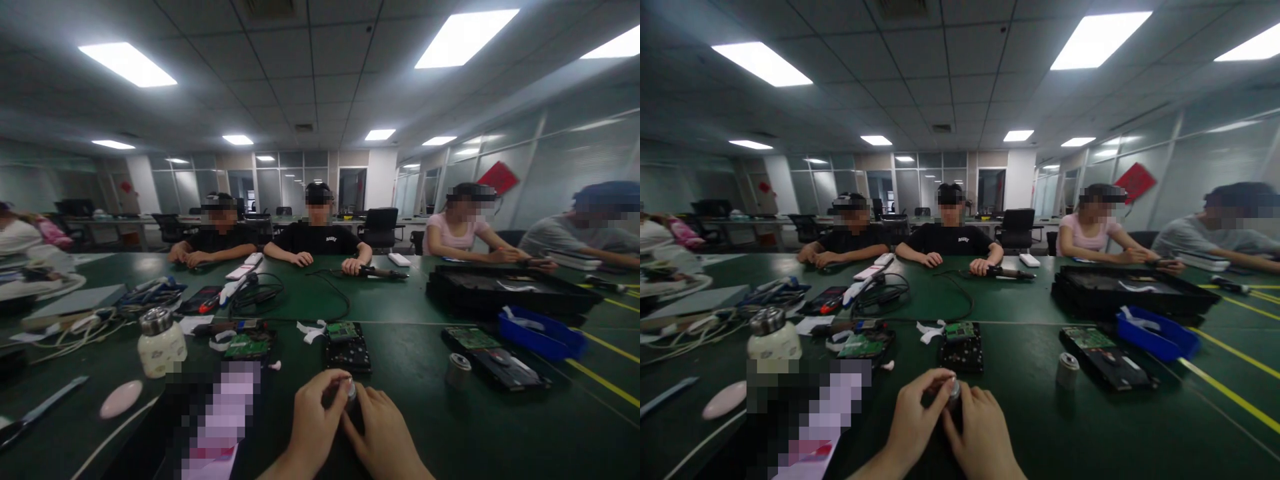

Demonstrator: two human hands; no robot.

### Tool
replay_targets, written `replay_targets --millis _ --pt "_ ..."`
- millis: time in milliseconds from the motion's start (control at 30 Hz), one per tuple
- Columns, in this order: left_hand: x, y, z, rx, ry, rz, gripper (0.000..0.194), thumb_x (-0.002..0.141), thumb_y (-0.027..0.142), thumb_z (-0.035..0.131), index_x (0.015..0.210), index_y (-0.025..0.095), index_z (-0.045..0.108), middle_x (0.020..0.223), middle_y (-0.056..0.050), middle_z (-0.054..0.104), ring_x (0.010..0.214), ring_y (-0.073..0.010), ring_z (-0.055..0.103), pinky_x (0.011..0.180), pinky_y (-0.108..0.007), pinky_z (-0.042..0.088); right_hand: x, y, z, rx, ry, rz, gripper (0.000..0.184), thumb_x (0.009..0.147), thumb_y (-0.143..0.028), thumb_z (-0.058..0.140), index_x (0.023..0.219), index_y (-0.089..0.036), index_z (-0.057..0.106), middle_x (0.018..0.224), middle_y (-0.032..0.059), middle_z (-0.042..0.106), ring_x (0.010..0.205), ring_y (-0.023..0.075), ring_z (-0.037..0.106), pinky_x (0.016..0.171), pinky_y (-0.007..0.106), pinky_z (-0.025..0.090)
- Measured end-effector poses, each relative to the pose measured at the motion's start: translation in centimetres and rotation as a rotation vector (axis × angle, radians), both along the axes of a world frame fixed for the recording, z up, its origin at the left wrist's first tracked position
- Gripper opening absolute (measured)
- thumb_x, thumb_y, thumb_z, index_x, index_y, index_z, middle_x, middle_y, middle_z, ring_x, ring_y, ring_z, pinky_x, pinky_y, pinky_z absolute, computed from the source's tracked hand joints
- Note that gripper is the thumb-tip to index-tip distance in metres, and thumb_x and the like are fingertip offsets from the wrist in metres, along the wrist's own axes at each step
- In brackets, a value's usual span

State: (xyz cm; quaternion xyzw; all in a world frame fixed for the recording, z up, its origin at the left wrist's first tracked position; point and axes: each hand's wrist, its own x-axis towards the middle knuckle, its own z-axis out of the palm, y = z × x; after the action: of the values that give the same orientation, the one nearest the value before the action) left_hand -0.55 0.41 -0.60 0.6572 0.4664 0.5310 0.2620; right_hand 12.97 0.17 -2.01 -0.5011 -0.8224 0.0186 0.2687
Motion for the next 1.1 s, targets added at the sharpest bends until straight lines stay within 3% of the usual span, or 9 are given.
replay_targets --millis 233,467,567,667,733,867,1033,1100 --pt "0.0 -0.2 0.2 0.058 0.057 -0.04 0.016 0.083 0.024 0.053 0.09 0.024 0.067 0.087 0.0 0.069 0.081 -0.0143 0.062 0.071 -0.023 0.047 0.0 0.1 0.2 -0.016 0.023 -0.004 0.018 0.084 -0.023 0.047 0.1 -0.017 0.055 0.084 0.0075 0.063 0.077 0.0237 0.059 0.072 0.037 0.044" --pt "-0.1 -0.3 0.5 0.006 0.02 -0.049 0.016 0.083 0.025 0.051 0.085 0.021 0.066 0.084 -0.002 0.068 0.08 -0.0158 0.062 0.071 -0.025 0.046 0.1 0.1 0.2 -0.051 0.112 0.042 0.024 0.082 -0.026 0.047 0.102 -0.018 0.057 0.088 0.0083 0.064 0.081 0.0252 0.06 0.074 0.039 0.045" --pt "-0.3 -0.2 0.4 -0.007 -0.013 -0.105 0.016 0.081 0.021 0.052 0.09 0.02 0.065 0.093 -0.004 0.067 0.087 -0.017 0.061 0.076 -0.027 0.047 0.5 0.3 0.0 -0.083 0.277 0.063 0.037 0.076 -0.023 0.049 0.112 -0.019 0.055 0.103 0.009 0.063 0.095 0.0261 0.058 0.085 0.042 0.044" --pt "-0.5 -0.2 -0.2 -0.017 -0.017 -0.144 0.039 0.072 0.014 0.058 0.111 0.021 0.056 0.112 -0.006 0.061 0.097 -0.018 0.058 0.085 -0.03 0.046 1.1 0.3 0.0 -0.131 0.51 0.1 0.051 0.075 -0.019 0.045 0.127 -0.023 0.045 0.122 0.0069 0.056 0.109 0.0231 0.053 0.095 0.042 0.04" --pt "-0.4 -0.1 -0.6 -0.041 -0.013 -0.146 0.056 0.066 0.01 0.062 0.119 0.02 0.049 0.116 -0.007 0.058 0.097 -0.0185 0.058 0.086 -0.031 0.046 1.4 0.3 0.2 -0.147 0.563 0.162 0.046 0.083 -0.022 0.04 0.129 -0.026 0.044 0.129 0.0052 0.051 0.116 0.0217 0.048 0.1 0.043 0.035" --pt "-0.2 0.0 -0.9 -0.106 0.031 -0.144 0.04 0.063 0.008 0.061 0.102 0.017 0.059 0.1 -0.007 0.064 0.089 -0.0193 0.061 0.08 -0.031 0.049 1.6 0.0 0.8 -0.134 0.514 0.251 0.034 0.092 -0.035 0.037 0.123 -0.029 0.052 0.133 0.0046 0.048 0.124 0.0223 0.04 0.104 0.045 0.031" --pt "-0.1 -0.2 -0.3 -0.15 0.073 -0.109 0.034 0.06 0.006 0.062 0.091 0.02 0.064 0.092 -0.003 0.067 0.086 -0.0199 0.061 0.078 -0.031 0.047 1.5 -0.3 0.8 -0.072 0.641 0.137 0.034 0.093 -0.041 0.033 0.094 -0.022 0.061 0.114 0.0088 0.059 0.109 0.023 0.053 0.094 0.041 0.041" --pt "-0.2 -0.2 -0.2 -0.149 0.066 -0.111 0.032 0.061 0.007 0.062 0.09 0.019 0.064 0.091 -0.003 0.067 0.084 -0.0195 0.061 0.076 -0.031 0.048 1.3 -0.4 0.7 -0.073 0.634 0.146 0.027 0.092 -0.039 0.038 0.096 -0.022 0.059 0.113 0.009 0.06 0.107 0.0228 0.054 0.092 0.039 0.043"
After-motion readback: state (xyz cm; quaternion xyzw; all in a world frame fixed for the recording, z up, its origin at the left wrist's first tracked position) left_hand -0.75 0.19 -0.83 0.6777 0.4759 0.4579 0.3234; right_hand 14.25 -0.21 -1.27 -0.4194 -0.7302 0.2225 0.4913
